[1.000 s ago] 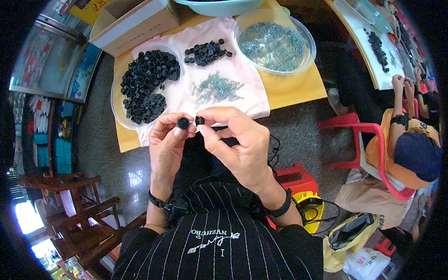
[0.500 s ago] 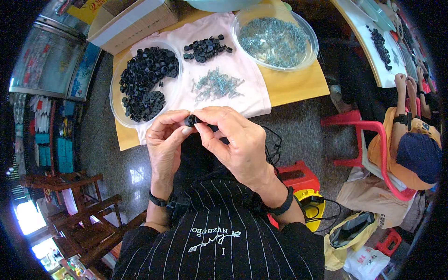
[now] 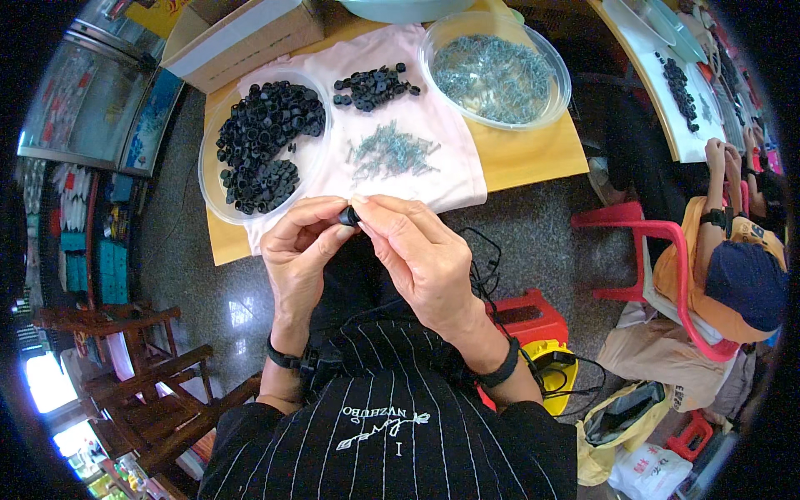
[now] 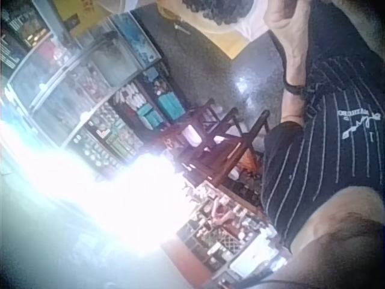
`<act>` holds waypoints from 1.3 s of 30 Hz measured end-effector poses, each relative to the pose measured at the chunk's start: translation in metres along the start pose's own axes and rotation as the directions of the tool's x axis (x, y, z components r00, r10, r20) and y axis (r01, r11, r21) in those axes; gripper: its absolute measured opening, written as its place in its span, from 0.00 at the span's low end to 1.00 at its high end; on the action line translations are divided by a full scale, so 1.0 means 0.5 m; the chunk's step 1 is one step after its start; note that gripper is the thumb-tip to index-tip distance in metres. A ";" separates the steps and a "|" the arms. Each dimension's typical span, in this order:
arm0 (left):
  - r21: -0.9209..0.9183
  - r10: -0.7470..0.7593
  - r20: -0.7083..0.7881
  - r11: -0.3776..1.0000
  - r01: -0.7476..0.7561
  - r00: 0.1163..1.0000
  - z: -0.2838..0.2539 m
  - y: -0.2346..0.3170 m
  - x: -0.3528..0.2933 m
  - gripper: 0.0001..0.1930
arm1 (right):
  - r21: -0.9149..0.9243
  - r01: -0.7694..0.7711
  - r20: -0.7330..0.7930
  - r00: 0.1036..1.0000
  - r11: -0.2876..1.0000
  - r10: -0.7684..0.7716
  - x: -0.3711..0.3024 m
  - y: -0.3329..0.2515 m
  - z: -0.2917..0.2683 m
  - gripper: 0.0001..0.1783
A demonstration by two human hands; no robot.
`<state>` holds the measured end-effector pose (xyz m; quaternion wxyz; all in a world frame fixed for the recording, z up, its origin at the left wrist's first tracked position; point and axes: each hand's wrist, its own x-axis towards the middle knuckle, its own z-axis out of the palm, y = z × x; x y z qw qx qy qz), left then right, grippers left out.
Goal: Manually assembling small black plastic components and metal clips.
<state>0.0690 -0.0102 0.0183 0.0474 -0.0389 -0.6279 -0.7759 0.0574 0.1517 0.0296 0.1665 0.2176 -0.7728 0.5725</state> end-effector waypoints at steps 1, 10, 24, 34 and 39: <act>0.000 0.000 -0.001 1.000 0.000 1.000 -0.001 0.000 0.000 0.14 | -0.012 0.006 0.008 1.000 1.000 -0.006 0.001 0.000 0.000 0.12; -0.091 0.026 0.025 0.996 -0.024 0.999 0.005 0.003 0.006 0.13 | 0.380 -0.279 0.052 0.958 0.882 0.281 0.016 0.003 0.001 0.09; -0.320 -0.147 -0.025 0.938 0.131 0.989 0.016 -0.010 0.009 0.09 | -0.046 0.048 0.011 0.999 0.998 -0.047 0.013 0.027 0.014 0.23; -0.428 -0.262 -0.051 0.878 0.216 0.964 0.026 -0.033 0.010 0.08 | -0.171 0.118 -0.035 0.991 0.978 -0.126 0.015 0.044 0.015 0.17; -0.441 -0.286 -0.034 0.864 0.243 0.957 0.028 -0.037 0.017 0.08 | -0.185 0.167 -0.018 0.985 0.968 -0.173 0.029 0.044 0.011 0.14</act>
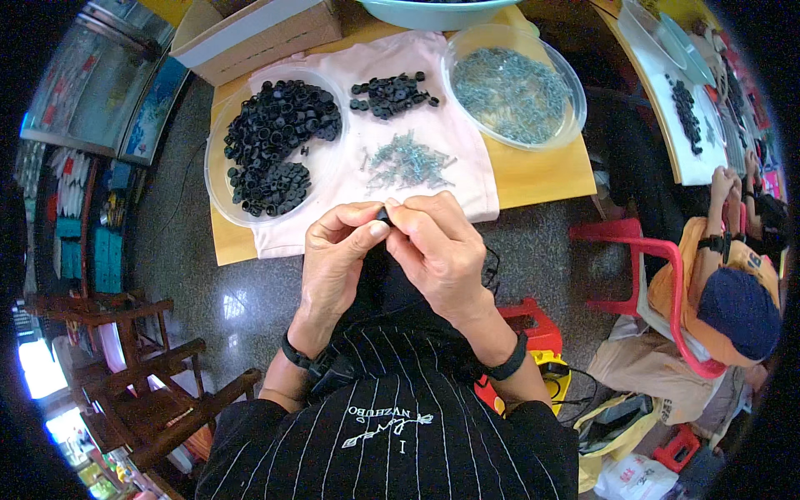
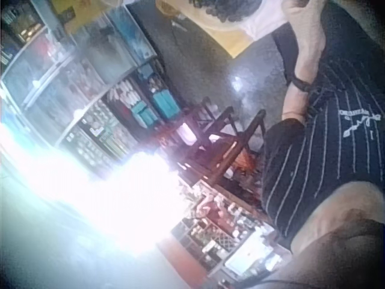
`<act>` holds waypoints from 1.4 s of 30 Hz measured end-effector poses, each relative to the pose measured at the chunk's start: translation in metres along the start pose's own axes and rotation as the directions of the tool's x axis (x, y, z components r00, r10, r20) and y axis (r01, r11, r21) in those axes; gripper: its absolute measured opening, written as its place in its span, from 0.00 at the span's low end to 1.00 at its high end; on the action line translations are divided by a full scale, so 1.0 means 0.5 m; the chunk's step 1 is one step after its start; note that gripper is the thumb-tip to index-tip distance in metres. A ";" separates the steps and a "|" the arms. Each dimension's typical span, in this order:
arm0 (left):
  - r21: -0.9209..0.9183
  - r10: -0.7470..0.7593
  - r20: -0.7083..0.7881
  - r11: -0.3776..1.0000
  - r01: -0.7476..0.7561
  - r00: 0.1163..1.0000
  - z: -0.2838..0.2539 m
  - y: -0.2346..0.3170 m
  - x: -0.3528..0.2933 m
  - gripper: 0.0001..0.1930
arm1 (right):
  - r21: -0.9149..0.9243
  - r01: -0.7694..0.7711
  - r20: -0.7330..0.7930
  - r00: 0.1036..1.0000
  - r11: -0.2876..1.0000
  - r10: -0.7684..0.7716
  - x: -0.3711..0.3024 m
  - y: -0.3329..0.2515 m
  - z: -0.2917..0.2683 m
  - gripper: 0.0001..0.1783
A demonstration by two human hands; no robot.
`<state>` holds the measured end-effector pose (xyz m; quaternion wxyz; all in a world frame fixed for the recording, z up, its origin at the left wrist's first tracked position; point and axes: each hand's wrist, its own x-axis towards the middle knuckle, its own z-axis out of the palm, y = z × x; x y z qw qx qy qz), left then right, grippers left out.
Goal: Manually assembling small black plastic components and metal clips.
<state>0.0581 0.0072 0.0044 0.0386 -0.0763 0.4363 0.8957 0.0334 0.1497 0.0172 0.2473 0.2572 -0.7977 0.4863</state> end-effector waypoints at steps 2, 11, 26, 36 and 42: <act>-0.005 0.019 0.006 1.000 -0.019 1.000 0.000 0.002 0.007 0.08 | -0.009 0.012 0.029 1.000 1.000 -0.012 0.009 0.005 -0.003 0.16; 0.853 0.395 0.099 0.439 -0.283 0.913 -0.048 0.109 0.074 0.09 | -0.072 -0.173 0.227 0.956 0.982 0.185 0.173 0.077 -0.019 0.11; 0.985 0.412 0.148 -0.140 -0.098 0.899 -0.122 0.133 0.150 0.09 | -0.312 -0.052 0.021 0.998 0.949 0.062 0.326 0.125 0.003 0.13; 0.818 0.341 0.407 0.276 -0.504 0.847 -0.043 0.117 0.053 0.12 | 0.418 -0.821 0.636 0.570 0.388 0.520 0.082 0.017 0.018 0.11; 0.786 0.268 0.391 0.400 -0.470 0.881 -0.032 0.052 0.021 0.13 | 0.430 -0.840 0.655 0.542 0.331 0.526 0.012 0.043 -0.017 0.10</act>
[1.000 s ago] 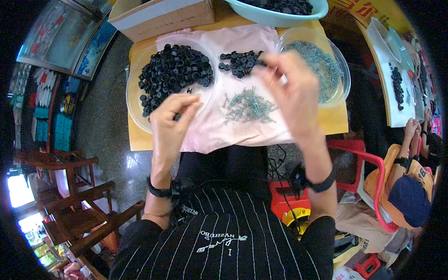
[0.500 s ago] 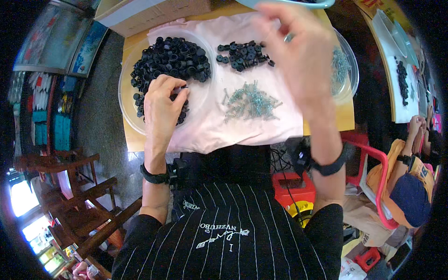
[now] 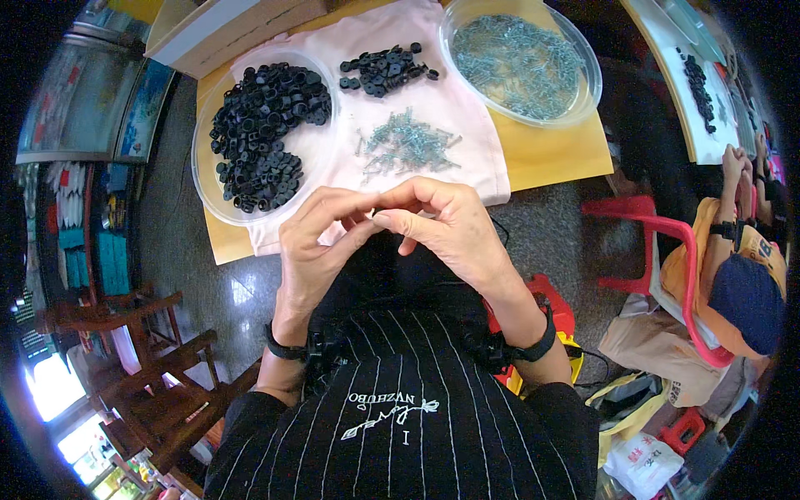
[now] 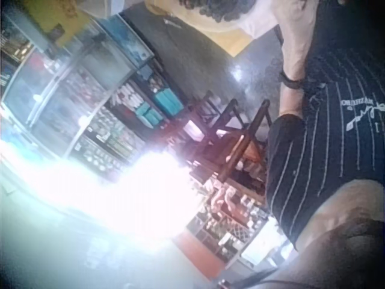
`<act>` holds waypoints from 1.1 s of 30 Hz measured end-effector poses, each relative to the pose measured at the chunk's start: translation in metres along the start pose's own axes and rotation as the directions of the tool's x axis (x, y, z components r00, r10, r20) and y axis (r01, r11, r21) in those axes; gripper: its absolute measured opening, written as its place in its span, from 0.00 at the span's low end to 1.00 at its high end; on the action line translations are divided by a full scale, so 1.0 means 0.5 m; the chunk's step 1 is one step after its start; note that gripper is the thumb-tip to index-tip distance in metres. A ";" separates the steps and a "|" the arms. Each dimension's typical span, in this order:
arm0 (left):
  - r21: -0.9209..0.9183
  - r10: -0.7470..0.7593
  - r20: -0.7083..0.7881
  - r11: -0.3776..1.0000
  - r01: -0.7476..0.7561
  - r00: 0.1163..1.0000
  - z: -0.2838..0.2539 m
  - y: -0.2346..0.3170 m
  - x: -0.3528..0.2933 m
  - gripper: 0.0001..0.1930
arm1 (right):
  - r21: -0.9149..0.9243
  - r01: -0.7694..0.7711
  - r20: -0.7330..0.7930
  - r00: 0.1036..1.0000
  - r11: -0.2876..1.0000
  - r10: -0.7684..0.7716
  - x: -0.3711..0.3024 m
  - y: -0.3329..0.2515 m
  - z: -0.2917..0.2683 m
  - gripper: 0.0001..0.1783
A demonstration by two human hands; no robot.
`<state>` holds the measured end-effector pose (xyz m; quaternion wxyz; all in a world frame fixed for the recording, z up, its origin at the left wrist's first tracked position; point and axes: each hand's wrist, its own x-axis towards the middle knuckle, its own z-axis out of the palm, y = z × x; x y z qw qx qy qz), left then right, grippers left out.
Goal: Manually assembling small black plastic components and metal clips.
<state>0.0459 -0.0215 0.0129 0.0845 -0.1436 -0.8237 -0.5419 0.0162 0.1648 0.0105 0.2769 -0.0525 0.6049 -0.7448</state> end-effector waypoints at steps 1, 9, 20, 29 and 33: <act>0.030 -0.072 -0.026 0.997 0.072 0.997 0.008 0.000 -0.001 0.14 | -0.001 0.006 -0.003 1.000 1.000 -0.006 -0.003 0.002 -0.001 0.10; 0.350 -0.176 -0.176 0.909 0.228 0.969 0.043 -0.031 0.016 0.05 | -0.793 0.287 -0.095 0.814 0.537 -0.574 0.013 0.039 -0.006 0.08; 0.359 -0.134 -0.222 0.909 0.209 0.966 0.050 -0.030 0.014 0.04 | -0.643 0.247 -0.109 0.908 0.725 -0.406 0.005 0.028 -0.025 0.11; -0.110 -0.259 -0.061 0.962 0.251 0.964 0.028 0.049 0.020 0.02 | 0.423 0.019 -0.045 0.999 0.906 0.000 -0.016 0.027 -0.034 0.13; -0.046 -0.249 -0.018 0.968 0.248 0.968 0.023 0.057 0.023 0.03 | 0.458 0.010 -0.018 1.000 0.889 -0.002 -0.021 0.026 -0.029 0.13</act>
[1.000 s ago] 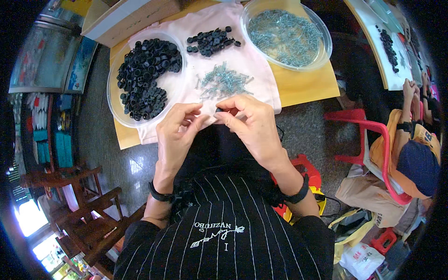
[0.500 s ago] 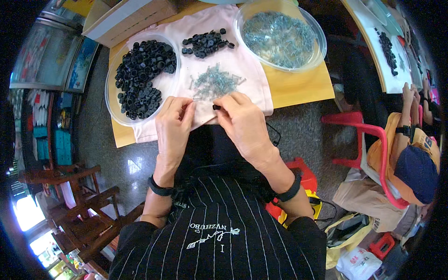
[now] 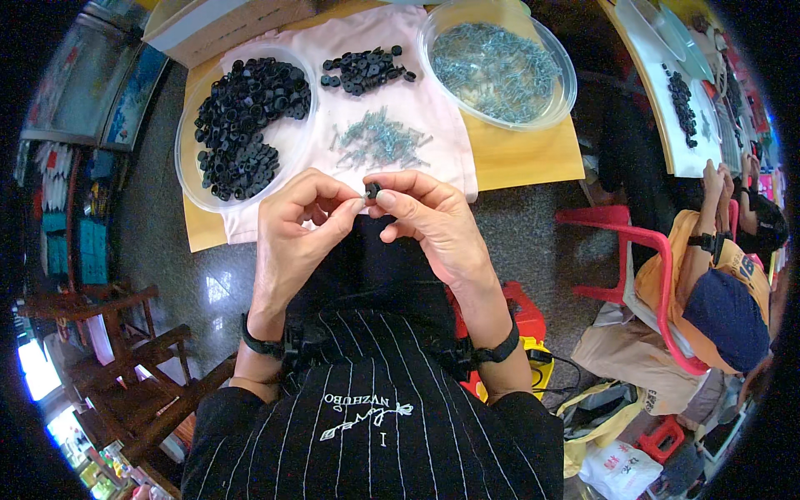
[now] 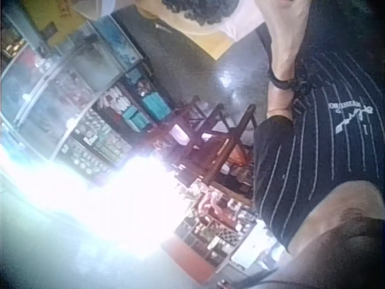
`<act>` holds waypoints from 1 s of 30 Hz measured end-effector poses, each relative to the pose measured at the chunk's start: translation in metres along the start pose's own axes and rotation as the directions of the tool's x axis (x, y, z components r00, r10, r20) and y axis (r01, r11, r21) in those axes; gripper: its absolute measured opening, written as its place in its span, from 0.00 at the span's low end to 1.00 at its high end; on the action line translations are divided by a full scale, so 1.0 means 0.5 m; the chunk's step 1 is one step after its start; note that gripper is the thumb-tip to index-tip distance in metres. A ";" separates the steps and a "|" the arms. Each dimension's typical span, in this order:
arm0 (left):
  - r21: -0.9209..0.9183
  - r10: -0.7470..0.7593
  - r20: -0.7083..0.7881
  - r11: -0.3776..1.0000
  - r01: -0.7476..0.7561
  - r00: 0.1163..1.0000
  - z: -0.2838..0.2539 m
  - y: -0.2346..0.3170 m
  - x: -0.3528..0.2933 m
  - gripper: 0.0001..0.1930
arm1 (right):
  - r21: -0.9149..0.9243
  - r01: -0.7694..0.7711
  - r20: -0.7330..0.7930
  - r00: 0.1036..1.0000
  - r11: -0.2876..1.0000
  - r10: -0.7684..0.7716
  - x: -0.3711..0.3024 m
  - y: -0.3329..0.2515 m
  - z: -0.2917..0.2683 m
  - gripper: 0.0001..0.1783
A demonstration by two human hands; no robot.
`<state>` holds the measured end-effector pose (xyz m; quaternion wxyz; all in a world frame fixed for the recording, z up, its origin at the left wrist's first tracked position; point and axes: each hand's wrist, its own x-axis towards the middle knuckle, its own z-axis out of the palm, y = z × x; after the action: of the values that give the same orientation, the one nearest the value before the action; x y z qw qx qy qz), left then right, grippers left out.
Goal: Manually assembling small black plastic components and metal clips.
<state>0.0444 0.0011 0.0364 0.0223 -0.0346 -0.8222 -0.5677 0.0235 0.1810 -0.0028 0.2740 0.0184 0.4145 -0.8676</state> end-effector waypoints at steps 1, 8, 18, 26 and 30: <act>-0.001 0.000 -0.002 1.000 0.000 1.000 -0.002 0.003 0.000 0.03 | -0.016 0.001 0.002 1.000 1.000 -0.001 -0.001 0.000 0.000 0.13; 0.149 -0.019 0.093 0.989 0.005 0.995 -0.025 0.019 0.001 0.03 | -0.170 0.047 0.008 0.999 0.984 -0.046 -0.005 0.000 0.011 0.13; 0.544 0.337 0.238 0.731 -0.412 0.911 -0.035 0.022 -0.009 0.05 | -0.374 0.063 -0.013 0.997 0.925 -0.073 -0.016 0.018 0.033 0.12; 0.214 0.284 0.115 0.929 -0.303 0.952 -0.038 -0.020 0.006 0.04 | -0.178 0.132 -0.075 0.986 0.975 -0.148 -0.006 0.031 0.033 0.12; 0.033 0.160 0.081 0.986 -0.163 0.984 -0.056 -0.028 0.006 0.05 | -0.175 0.126 -0.070 0.988 0.976 -0.140 0.015 0.039 0.040 0.13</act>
<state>0.0403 -0.0298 0.0335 0.0366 -0.1228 -0.8280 -0.5459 0.0306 0.1534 -0.0055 0.1985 0.0027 0.4983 -0.8440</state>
